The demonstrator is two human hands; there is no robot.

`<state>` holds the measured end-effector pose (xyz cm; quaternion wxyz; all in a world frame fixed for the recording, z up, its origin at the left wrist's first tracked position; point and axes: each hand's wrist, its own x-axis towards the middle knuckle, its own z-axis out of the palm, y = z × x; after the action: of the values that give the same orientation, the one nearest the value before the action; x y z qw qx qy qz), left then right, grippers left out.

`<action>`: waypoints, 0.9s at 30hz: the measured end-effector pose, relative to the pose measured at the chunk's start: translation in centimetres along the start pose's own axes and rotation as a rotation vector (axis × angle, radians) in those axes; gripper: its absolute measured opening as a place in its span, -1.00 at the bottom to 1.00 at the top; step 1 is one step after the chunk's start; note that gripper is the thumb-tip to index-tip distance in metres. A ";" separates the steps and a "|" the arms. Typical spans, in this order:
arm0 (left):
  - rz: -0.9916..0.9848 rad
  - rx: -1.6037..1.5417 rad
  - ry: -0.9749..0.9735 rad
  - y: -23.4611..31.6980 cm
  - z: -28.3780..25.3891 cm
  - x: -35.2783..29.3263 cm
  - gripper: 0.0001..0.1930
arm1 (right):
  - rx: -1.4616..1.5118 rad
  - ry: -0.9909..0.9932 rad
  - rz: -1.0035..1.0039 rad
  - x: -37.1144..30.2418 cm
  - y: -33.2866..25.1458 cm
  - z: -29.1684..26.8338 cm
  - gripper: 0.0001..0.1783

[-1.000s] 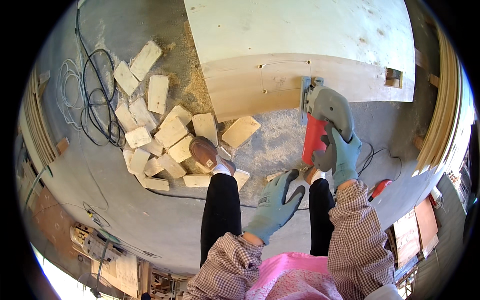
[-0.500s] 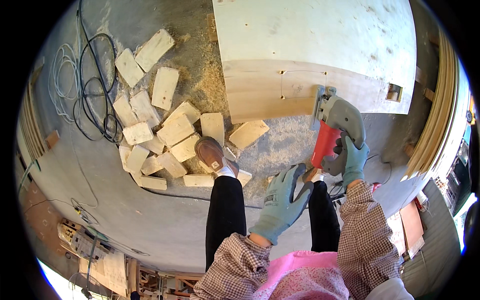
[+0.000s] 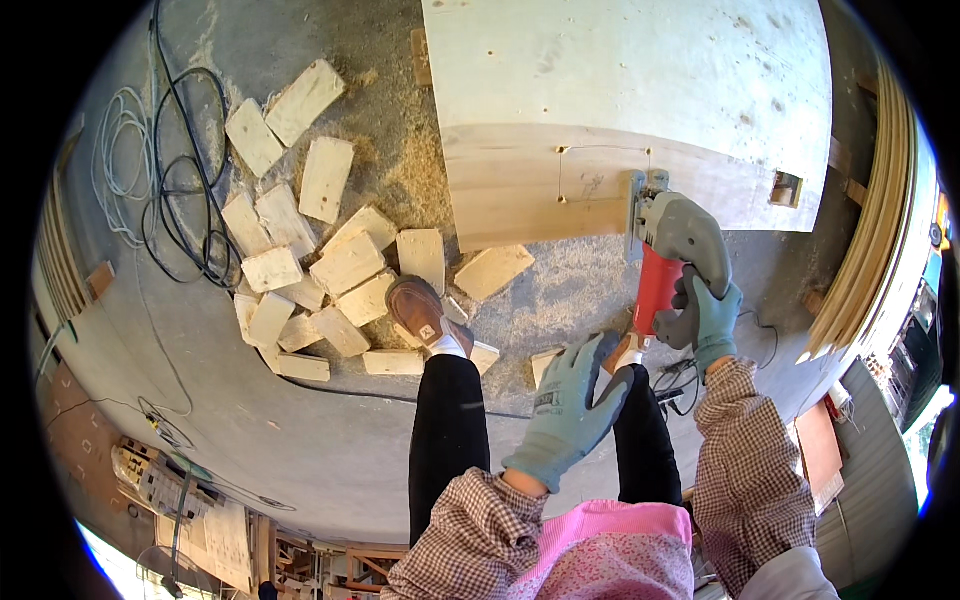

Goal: The person uses a jigsaw to cut rectangular notches along the edge of a large wooden board. After completing the cuts, the person coils the jigsaw's power cord and walks across the workshop floor.

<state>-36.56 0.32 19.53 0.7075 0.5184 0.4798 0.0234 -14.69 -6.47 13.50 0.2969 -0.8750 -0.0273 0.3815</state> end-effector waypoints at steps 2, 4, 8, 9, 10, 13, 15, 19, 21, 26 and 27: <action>-0.019 -0.001 -0.013 0.3 0.0 0.1 -0.61 | -0.020 -0.020 -0.006 0.1 -0.4 -0.2 -0.77; -0.003 -0.008 -0.008 0.3 0.0 0.1 -0.61 | -0.028 -0.040 -0.011 0.1 -0.8 -0.3 -0.77; -0.013 0.015 -0.007 0.5 0.1 0.3 -0.60 | 0.026 -0.042 -0.029 0.6 -0.7 -0.3 -0.83; -0.012 0.014 -0.008 0.5 0.2 0.3 -0.60 | 0.020 -0.047 -0.025 0.7 -0.7 -0.4 -0.82; -0.009 0.013 -0.010 0.4 0.3 0.4 -0.60 | 0.015 -0.049 -0.021 0.9 -0.8 -0.5 -0.82; -0.010 0.009 -0.010 0.3 0.3 0.5 -0.60 | 0.016 -0.044 -0.020 1.0 -0.8 -0.6 -0.80; -0.011 0.007 -0.008 0.5 0.3 0.6 -0.60 | -0.004 -0.051 -0.027 1.0 -1.2 -0.6 -0.78; -0.015 0.025 -0.015 0.6 0.4 0.8 -0.61 | -0.009 -0.079 -0.038 1.5 -1.6 -0.5 -0.77; -0.019 0.029 -0.017 0.6 0.3 0.9 -0.61 | -0.027 -0.068 -0.039 1.6 -2.0 -0.3 -0.77; 0.018 0.028 0.000 0.4 0.6 0.8 -0.61 | -0.056 -0.069 -0.046 1.8 -2.7 -0.4 -0.78; 0.013 0.022 -0.003 0.5 0.6 0.8 -0.61 | -0.062 -0.073 -0.051 1.9 -2.8 -0.4 -0.78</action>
<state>-35.50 0.58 19.35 0.7022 0.5293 0.4756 0.0218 -12.56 -3.80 13.96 0.2782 -0.8683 -0.0722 0.4043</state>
